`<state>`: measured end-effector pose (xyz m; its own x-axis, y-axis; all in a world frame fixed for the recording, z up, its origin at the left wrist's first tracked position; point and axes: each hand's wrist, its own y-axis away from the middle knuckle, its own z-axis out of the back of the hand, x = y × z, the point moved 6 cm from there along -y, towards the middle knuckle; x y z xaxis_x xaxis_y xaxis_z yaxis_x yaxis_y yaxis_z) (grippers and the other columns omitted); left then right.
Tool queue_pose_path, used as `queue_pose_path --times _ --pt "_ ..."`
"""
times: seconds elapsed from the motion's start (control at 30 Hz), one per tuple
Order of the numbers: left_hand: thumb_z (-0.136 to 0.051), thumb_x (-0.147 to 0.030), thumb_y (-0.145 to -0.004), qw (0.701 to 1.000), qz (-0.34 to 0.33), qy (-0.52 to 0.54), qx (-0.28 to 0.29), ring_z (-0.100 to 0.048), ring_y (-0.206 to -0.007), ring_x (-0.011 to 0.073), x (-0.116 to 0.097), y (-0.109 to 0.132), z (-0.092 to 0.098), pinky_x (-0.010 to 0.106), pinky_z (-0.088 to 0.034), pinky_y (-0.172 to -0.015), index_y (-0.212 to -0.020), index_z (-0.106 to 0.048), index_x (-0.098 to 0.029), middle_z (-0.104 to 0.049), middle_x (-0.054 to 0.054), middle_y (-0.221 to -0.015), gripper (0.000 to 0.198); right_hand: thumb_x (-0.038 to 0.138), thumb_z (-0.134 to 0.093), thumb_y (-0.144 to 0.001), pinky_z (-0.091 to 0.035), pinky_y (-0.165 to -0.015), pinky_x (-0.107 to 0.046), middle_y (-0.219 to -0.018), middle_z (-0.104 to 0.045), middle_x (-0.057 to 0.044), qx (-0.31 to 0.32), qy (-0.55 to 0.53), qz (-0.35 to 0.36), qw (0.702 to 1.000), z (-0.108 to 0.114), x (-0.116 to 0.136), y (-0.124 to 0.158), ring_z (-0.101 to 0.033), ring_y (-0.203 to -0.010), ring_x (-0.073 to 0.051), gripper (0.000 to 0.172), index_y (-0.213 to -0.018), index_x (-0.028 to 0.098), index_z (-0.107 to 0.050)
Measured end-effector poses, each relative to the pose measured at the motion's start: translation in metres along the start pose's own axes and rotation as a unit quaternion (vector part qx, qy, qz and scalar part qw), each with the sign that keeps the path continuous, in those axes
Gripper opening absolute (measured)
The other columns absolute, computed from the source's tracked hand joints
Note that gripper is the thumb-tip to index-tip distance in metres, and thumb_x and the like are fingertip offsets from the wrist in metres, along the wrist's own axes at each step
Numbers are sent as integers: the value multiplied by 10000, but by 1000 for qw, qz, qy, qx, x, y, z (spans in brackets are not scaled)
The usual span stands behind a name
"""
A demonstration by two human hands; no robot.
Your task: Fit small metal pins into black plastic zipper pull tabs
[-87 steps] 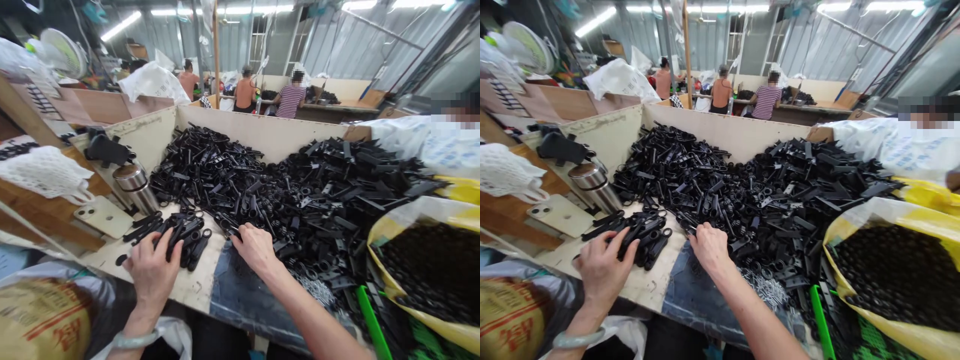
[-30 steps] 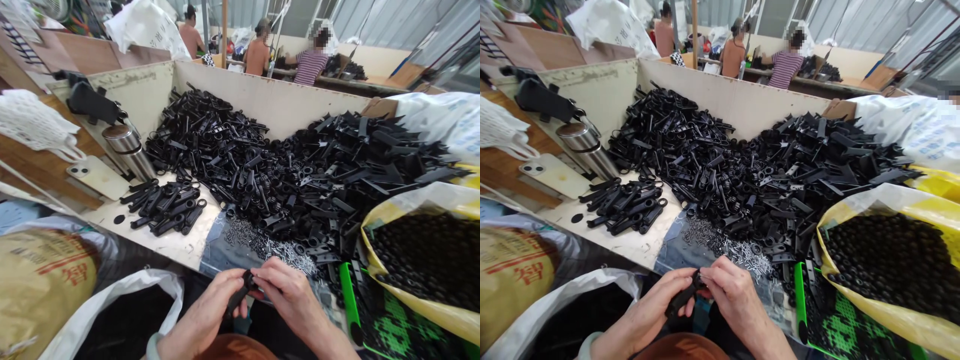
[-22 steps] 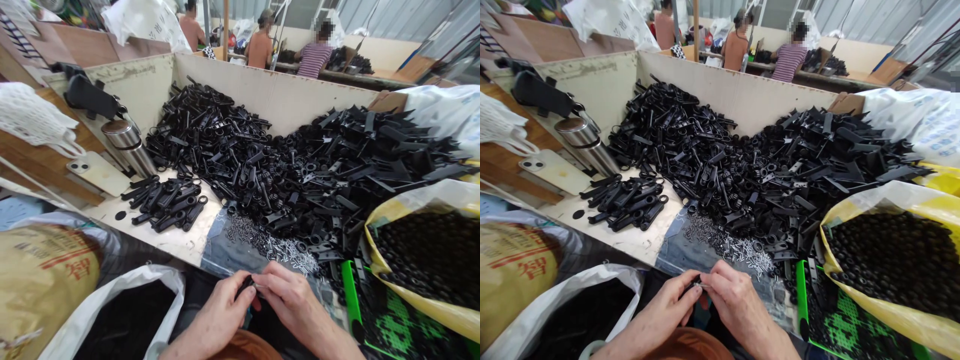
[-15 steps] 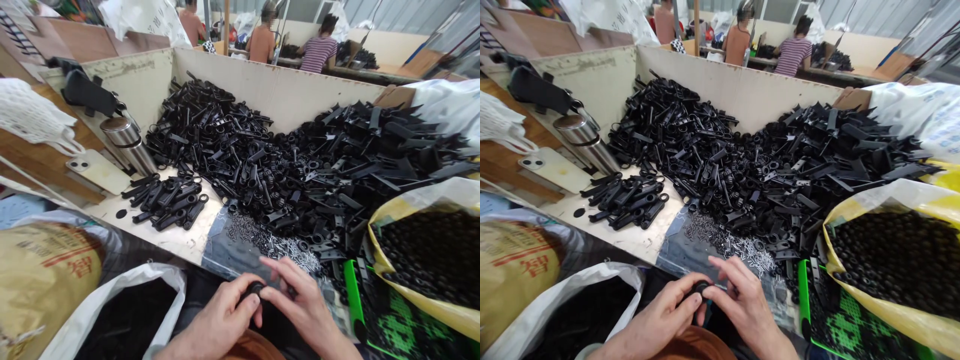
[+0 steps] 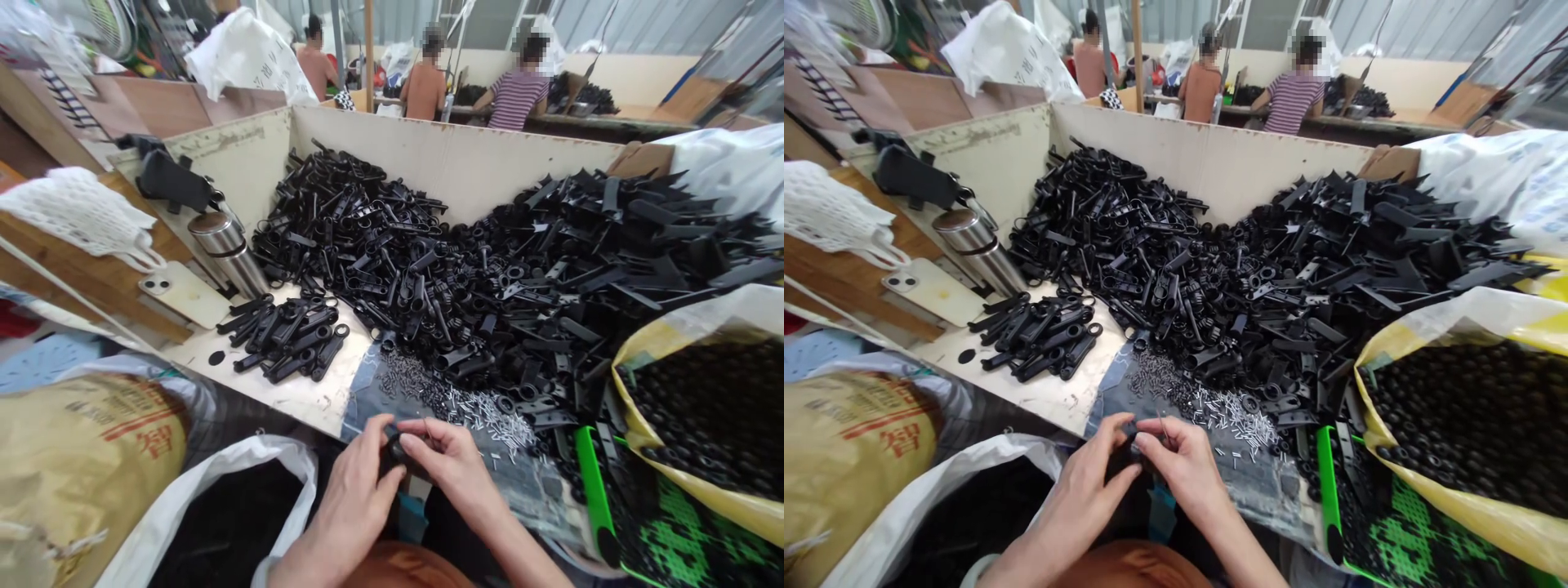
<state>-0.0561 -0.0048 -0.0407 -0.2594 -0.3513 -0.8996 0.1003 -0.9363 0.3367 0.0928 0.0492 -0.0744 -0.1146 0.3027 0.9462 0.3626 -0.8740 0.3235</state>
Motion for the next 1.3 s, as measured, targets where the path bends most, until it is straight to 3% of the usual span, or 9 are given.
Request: queue_pose_path --times 0.1,0.2,0.33,0.57,0.83,1.03,1.3 --pt "-671 -314 -838 984 104 110 94 -623 -824 226 6 1 -2 353 -467 -802 -1208 -583 -173 -708 78 -937 406 546 -700 -849 -427 -531 -241 -680 -684 -24 20 33 20 999 -2 14 -7 -555 -575 -138 413 -951 159 -801" --pt "-673 -408 -838 945 166 233 156 -538 -667 164 7 7 -4 299 -424 -697 -1402 -401 -87 -652 2 -705 704 482 -666 -899 -479 -647 -264 -789 -707 -48 42 88 89 991 -4 33 -8 -630 -705 -165 342 -906 175 -815" --pt "-736 -455 -778 923 195 289 165 -473 -594 131 4 13 -4 275 -356 -643 -1478 -234 -13 -639 -19 -632 968 463 -624 -942 -495 -712 -274 -830 -703 -48 84 101 96 987 -6 40 -6 -658 -773 -177 339 -974 184 -813" --pt "-784 -482 -739 906 220 327 154 -385 -545 93 11 17 -8 250 -286 -597 -1486 -242 -40 -633 -26 -630 1024 489 -722 -865 -408 -612 -252 -751 -574 17 101 140 98 980 -4 37 0 -508 -668 -134 374 -1118 224 -793" --pt "-767 -520 -755 921 209 290 153 -421 -511 93 13 17 -9 253 -277 -574 -1463 -333 -56 -675 0 -636 951 384 -677 -899 -372 -568 -244 -735 -558 18 117 175 132 969 -8 41 3 -475 -629 -120 315 -1129 199 -785" --pt "-725 -504 -806 918 202 275 200 -412 -436 47 3 17 -14 263 -185 -515 -1325 -515 -106 -772 115 -836 686 285 -674 -871 -366 -529 -224 -731 -553 21 133 175 136 966 -8 40 4 -464 -589 -102 270 -1091 180 -791" --pt "-707 -430 -837 908 225 291 203 -560 -461 59 13 21 -18 224 -278 -498 -1174 -580 -119 -785 154 -958 476 245 -671 -834 -379 -523 -214 -751 -585 9 131 172 134 967 -6 40 6 -479 -598 -103 248 -1035 179 -800"
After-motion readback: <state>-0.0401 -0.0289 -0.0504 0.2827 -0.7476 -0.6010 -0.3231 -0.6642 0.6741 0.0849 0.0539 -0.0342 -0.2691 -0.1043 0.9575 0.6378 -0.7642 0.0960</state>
